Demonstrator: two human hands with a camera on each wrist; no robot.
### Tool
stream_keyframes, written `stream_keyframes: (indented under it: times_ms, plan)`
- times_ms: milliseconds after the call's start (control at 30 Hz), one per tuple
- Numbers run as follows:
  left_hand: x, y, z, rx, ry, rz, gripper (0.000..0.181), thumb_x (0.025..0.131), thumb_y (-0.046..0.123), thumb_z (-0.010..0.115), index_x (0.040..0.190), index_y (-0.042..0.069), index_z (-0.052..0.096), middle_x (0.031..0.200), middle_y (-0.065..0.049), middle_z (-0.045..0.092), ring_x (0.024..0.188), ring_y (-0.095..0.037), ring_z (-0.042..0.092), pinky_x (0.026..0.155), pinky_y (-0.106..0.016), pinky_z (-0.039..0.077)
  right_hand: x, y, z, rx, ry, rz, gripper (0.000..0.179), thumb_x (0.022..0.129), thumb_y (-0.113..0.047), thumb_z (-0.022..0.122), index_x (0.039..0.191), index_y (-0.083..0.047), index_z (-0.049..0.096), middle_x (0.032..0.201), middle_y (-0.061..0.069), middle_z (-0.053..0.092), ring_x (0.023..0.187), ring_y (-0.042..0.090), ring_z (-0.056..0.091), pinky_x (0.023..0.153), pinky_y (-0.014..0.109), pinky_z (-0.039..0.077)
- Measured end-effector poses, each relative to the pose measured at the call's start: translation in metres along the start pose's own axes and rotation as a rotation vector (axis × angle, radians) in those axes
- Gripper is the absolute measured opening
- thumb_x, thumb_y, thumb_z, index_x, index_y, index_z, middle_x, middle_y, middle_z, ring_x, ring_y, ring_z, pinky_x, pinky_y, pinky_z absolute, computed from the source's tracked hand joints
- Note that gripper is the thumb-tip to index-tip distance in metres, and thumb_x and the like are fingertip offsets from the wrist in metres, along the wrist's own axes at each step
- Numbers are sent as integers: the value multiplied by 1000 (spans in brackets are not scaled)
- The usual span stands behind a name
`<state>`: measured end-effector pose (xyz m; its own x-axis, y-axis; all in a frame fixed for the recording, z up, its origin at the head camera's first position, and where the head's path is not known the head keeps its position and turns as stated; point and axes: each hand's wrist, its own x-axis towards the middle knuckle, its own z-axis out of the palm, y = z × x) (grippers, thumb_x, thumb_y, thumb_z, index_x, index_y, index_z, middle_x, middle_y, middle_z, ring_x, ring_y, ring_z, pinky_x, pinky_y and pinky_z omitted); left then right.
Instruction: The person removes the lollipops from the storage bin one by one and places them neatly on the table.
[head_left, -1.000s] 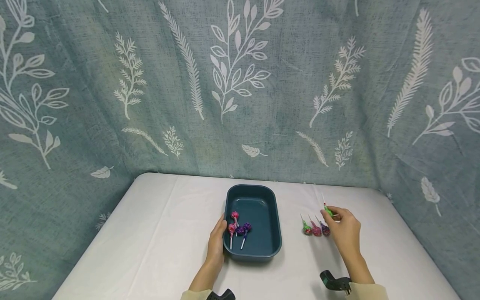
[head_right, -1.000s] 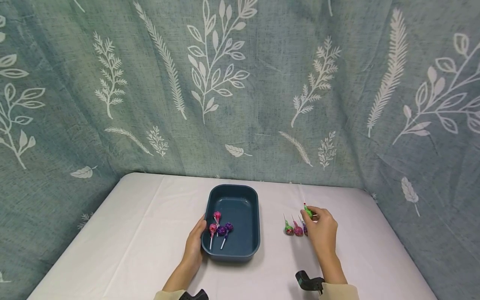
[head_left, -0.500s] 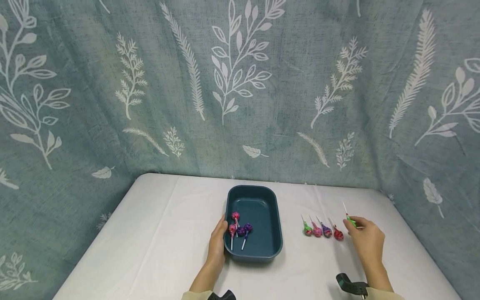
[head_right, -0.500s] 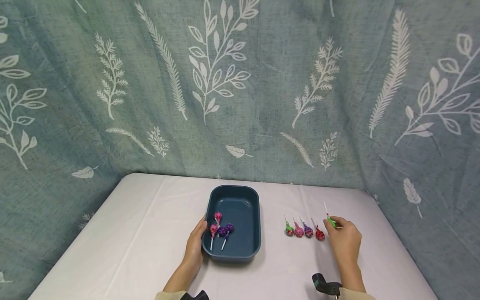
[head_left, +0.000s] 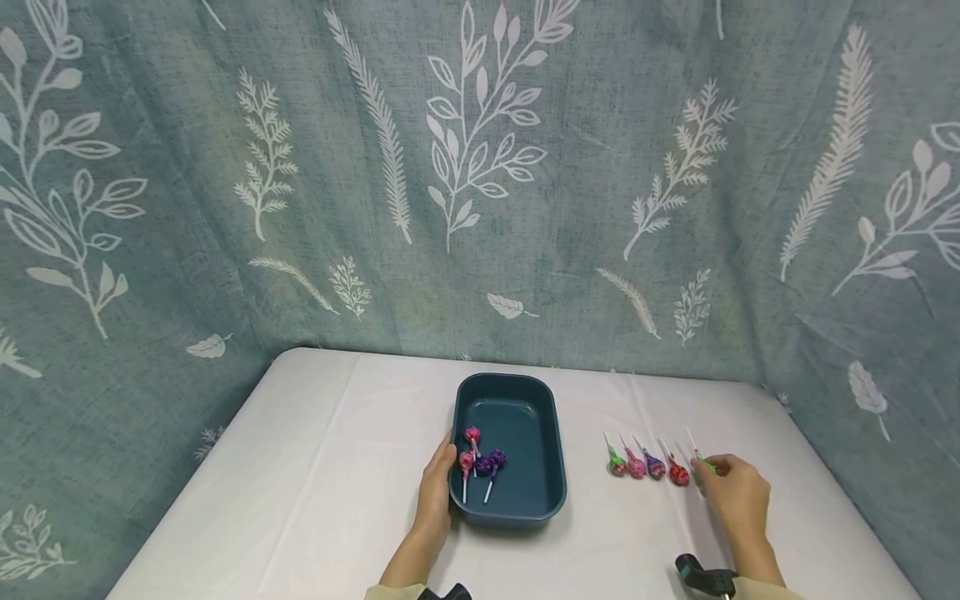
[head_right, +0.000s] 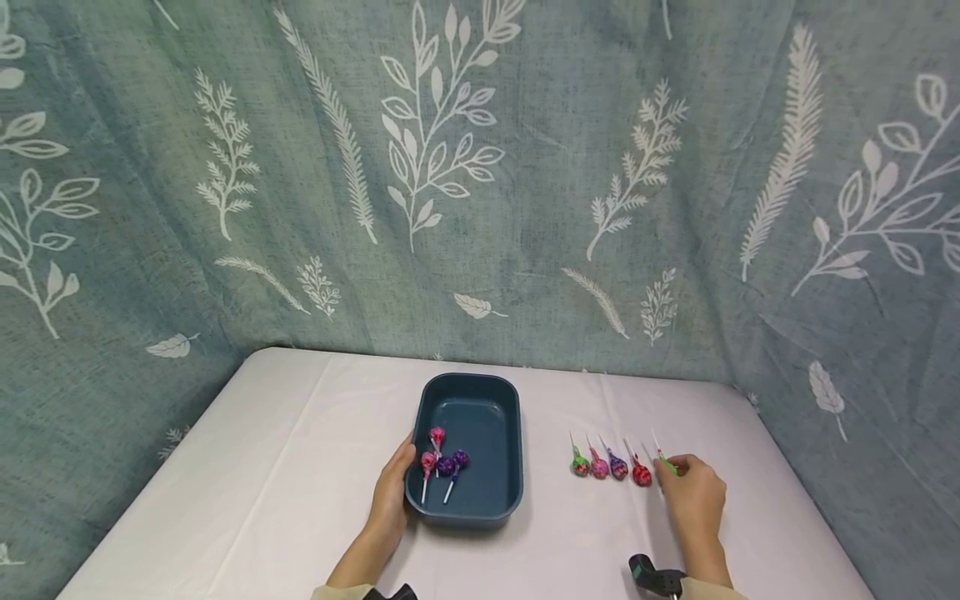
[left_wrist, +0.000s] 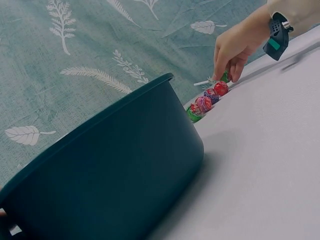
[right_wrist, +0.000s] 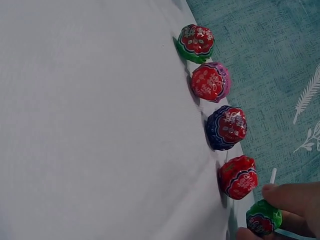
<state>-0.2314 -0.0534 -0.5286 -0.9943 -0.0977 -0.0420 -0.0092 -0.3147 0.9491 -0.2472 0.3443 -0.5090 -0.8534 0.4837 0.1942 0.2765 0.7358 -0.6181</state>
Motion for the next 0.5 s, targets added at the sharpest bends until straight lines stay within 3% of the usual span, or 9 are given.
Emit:
stream_keyframes:
  times_ms: [233, 500]
  plan:
    - [2, -2, -1, 0, -1, -2, 49, 104, 26, 38, 148, 3, 37, 155, -15, 28, 145, -34, 13, 115, -52, 8, 0, 1, 4, -11, -1, 0, 28, 90, -17, 67, 99, 10, 66, 82, 22, 65, 63, 27, 57, 61, 42, 39]
    - [1, -3, -2, -3, -12, 8, 49, 104, 25, 37, 147, 1, 36, 155, -16, 28, 145, -34, 13, 115, -51, 7, 0, 0, 3, -16, 2, 19, 28, 89, -16, 66, 97, 11, 68, 81, 22, 65, 75, 35, 56, 62, 46, 39]
